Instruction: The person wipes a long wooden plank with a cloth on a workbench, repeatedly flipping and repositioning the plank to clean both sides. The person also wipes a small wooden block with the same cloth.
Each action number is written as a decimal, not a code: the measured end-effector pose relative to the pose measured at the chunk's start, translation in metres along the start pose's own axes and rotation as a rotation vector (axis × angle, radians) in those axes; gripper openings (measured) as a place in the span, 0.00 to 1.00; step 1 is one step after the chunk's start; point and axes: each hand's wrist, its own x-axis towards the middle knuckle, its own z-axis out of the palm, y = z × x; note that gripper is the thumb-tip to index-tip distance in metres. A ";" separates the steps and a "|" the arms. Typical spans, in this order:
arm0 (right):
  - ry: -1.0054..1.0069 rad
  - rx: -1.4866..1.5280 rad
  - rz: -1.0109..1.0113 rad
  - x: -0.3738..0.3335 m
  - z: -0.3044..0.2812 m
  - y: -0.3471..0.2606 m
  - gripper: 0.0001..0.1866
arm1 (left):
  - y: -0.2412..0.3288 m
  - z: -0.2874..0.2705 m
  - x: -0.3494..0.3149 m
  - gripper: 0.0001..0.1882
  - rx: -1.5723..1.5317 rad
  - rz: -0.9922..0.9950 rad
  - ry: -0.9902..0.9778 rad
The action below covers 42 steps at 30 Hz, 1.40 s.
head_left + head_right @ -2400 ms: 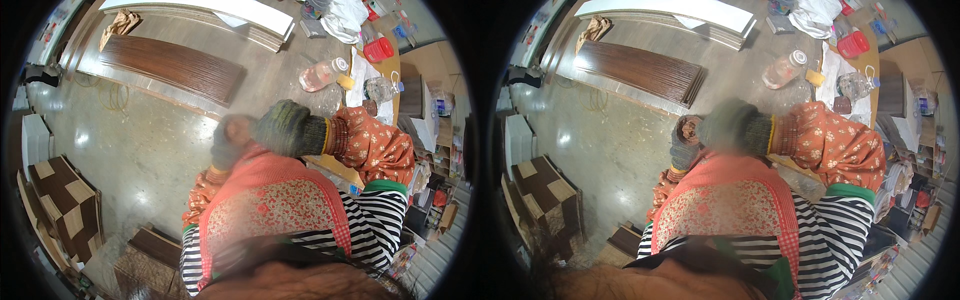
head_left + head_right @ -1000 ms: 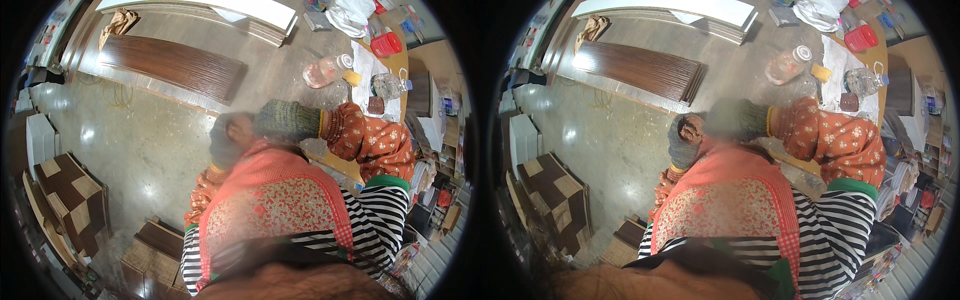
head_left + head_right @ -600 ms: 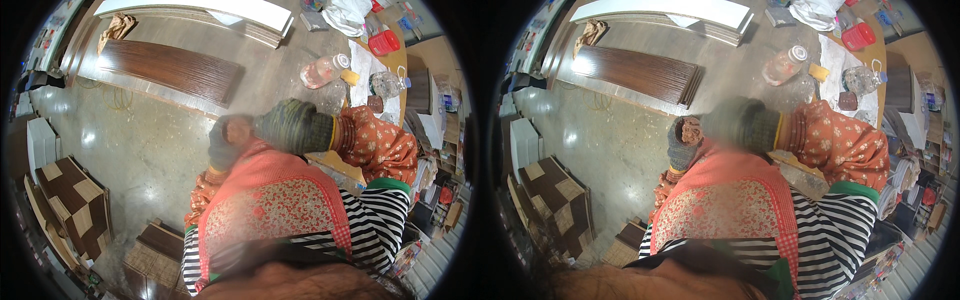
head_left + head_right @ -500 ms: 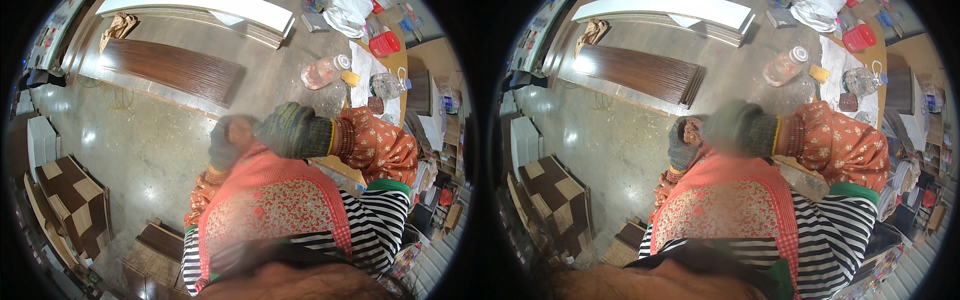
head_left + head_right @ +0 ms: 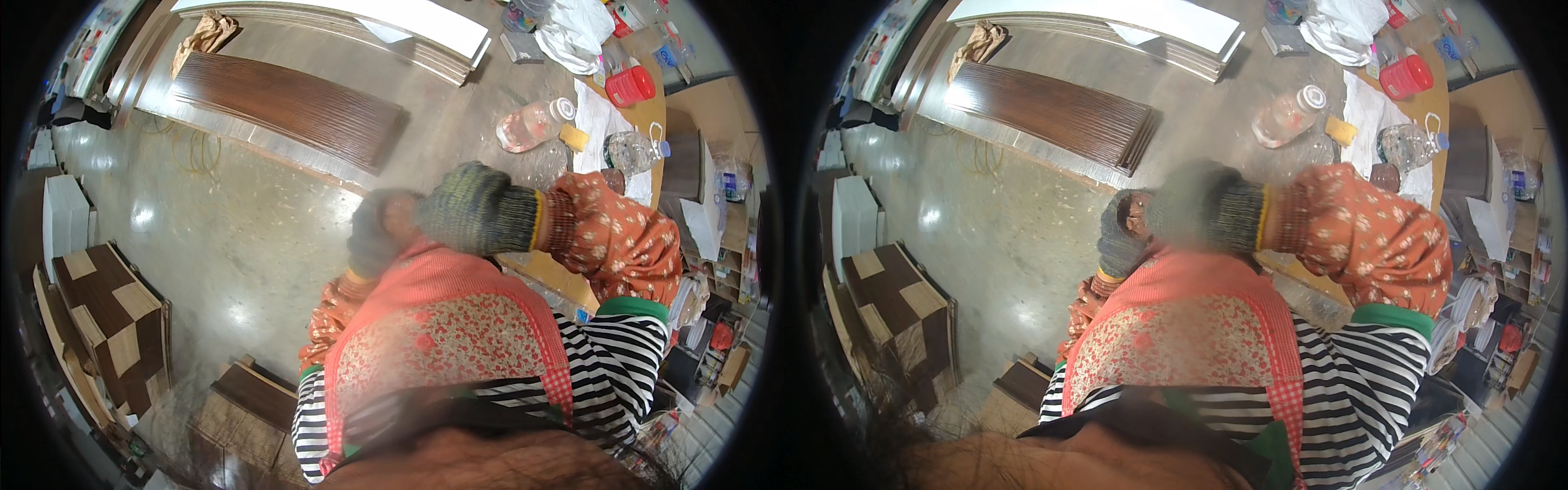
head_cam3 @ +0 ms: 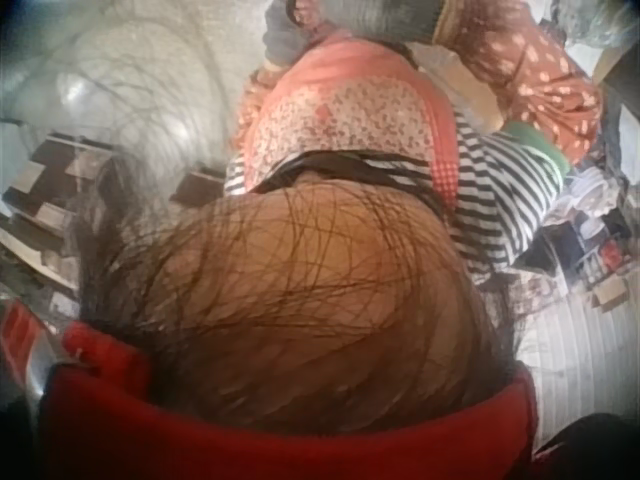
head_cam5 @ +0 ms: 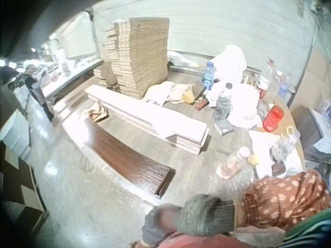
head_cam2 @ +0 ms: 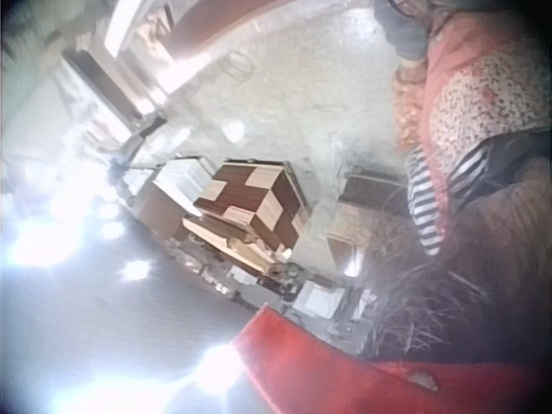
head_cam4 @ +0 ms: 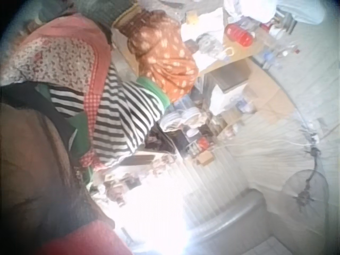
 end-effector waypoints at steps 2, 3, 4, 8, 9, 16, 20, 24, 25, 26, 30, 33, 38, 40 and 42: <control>0.006 0.019 -0.066 -0.005 -0.009 0.007 0.11 | -0.008 0.003 0.000 0.21 -0.052 -0.138 -0.084; 0.013 -0.065 -0.120 -0.008 -0.012 0.006 0.11 | -0.012 0.003 -0.002 0.24 -0.073 -0.072 -0.058; -0.029 -0.180 -0.136 -0.009 -0.012 0.005 0.11 | -0.015 0.001 -0.006 0.28 -0.071 -0.044 -0.065; -0.062 -0.266 -0.032 -0.007 0.001 -0.017 0.11 | -0.027 -0.001 -0.008 0.37 -0.214 -0.122 -0.302; 0.090 -0.456 -0.001 -0.007 0.004 -0.020 0.12 | -0.026 -0.001 -0.009 0.38 -0.193 -0.076 -0.245; -0.017 -0.006 -0.407 0.009 -0.011 -0.004 0.11 | -0.009 -0.011 -0.001 0.39 -0.107 -0.064 -0.216; -0.156 -0.012 -0.308 0.018 -0.024 -0.006 0.11 | -0.006 -0.008 0.008 0.21 0.028 0.104 0.031; 0.241 -0.841 -0.186 0.019 -0.016 -0.007 0.22 | -0.021 -0.004 0.010 0.24 -0.038 0.066 -0.069; 0.189 -0.947 -0.097 0.020 -0.012 -0.012 0.22 | -0.025 -0.004 0.008 0.24 -0.066 0.015 -0.116; 0.303 -0.999 -0.008 0.019 -0.009 -0.010 0.23 | -0.029 -0.004 0.005 0.24 -0.112 -0.017 -0.146; 0.016 -0.291 -0.065 0.016 -0.007 -0.012 0.14 | -0.038 0.005 -0.002 0.30 0.049 0.134 -0.039; 0.062 -0.168 -0.273 0.012 -0.010 -0.011 0.13 | -0.039 0.007 -0.007 0.30 -0.087 0.047 -0.081; 0.091 -0.273 -0.203 0.017 -0.003 -0.014 0.10 | -0.036 0.005 -0.010 0.29 -0.011 -0.006 -0.127; 0.163 -0.461 -0.106 0.020 0.007 -0.021 0.09 | -0.033 0.009 -0.011 0.28 -0.020 0.009 -0.036; 0.086 -0.482 0.133 0.023 0.019 -0.026 0.09 | -0.030 0.011 -0.010 0.28 -0.046 -0.007 0.024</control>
